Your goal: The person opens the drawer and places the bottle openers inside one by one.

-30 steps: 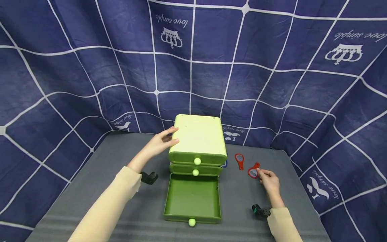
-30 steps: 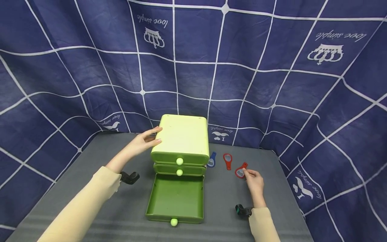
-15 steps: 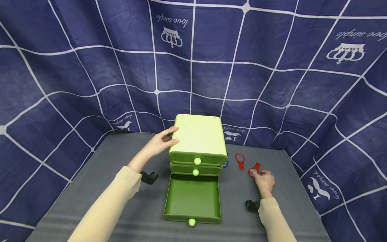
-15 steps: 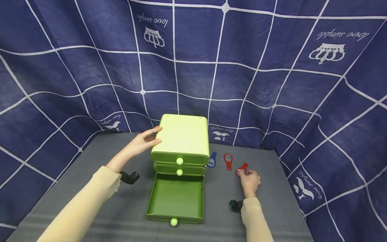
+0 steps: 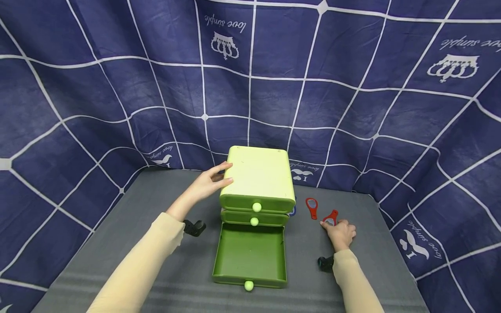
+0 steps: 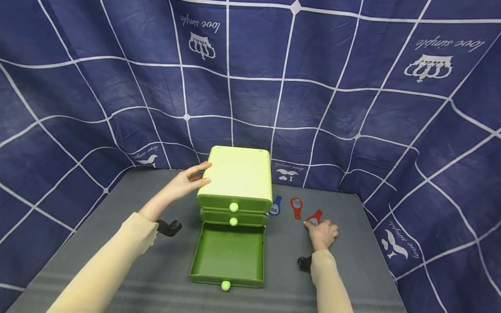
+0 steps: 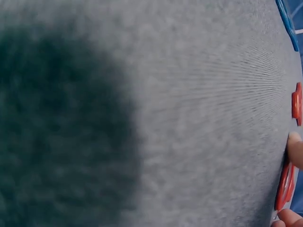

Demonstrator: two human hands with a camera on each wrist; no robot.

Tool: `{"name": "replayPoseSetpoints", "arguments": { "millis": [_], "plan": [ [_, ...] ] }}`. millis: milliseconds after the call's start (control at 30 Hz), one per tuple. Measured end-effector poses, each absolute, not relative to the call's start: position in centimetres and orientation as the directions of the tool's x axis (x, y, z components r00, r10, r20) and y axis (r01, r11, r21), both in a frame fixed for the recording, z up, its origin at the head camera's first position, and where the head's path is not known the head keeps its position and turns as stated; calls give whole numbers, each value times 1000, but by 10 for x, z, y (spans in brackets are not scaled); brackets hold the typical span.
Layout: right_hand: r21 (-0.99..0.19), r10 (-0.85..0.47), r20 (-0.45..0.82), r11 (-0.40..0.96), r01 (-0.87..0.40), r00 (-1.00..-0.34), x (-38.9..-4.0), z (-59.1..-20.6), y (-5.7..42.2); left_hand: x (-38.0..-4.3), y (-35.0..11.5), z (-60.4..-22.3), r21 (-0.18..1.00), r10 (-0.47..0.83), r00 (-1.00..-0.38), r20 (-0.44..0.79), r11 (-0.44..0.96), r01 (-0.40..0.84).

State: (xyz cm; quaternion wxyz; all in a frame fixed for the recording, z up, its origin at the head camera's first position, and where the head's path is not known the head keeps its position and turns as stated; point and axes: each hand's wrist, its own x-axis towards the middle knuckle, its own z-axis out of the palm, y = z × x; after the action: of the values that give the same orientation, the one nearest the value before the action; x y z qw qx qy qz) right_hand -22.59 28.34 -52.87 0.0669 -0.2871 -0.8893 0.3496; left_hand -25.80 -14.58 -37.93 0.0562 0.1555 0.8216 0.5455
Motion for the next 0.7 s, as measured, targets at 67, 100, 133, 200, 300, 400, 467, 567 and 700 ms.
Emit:
{"name": "replayPoseSetpoints", "arguments": {
  "millis": [67, 100, 133, 200, 300, 400, 467, 567, 700],
  "plan": [
    [-657, 553, -94, 590, 469, -828, -228, -527, 285, -258, -146, -379, 912, 318, -945, 77, 360, 196],
    [-654, 551, -103, 589, 474, -828, -228, -526, 285, -258, -146, -379, 912, 318, -945, 76, 362, 195],
    [-651, 551, -115, 586, 481, -827, -229, -525, 286, -258, -146, -379, 911, 319, -945, 75, 363, 195],
    [-639, 549, -137, 587, 497, -824, -231, -524, 288, -258, -146, -379, 910, 321, -944, 77, 364, 198],
    [-616, 546, -170, 591, 521, -821, -233, -522, 289, -259, -147, -379, 911, 322, -943, 78, 361, 198],
    [-609, 545, -197, 584, 538, -815, -235, -522, 288, -259, -147, -379, 912, 324, -943, 77, 359, 197],
    [-602, 548, -199, 586, 542, -813, -235, -521, 287, -259, -148, -380, 913, 322, -944, 75, 358, 195],
    [-585, 568, -184, 592, 554, -802, -235, -522, 286, -259, -147, -380, 913, 326, -942, 76, 358, 197],
    [-597, 594, -165, 575, 560, -787, -234, -522, 283, -258, -147, -379, 911, 330, -941, 80, 359, 203]
  ]
}}
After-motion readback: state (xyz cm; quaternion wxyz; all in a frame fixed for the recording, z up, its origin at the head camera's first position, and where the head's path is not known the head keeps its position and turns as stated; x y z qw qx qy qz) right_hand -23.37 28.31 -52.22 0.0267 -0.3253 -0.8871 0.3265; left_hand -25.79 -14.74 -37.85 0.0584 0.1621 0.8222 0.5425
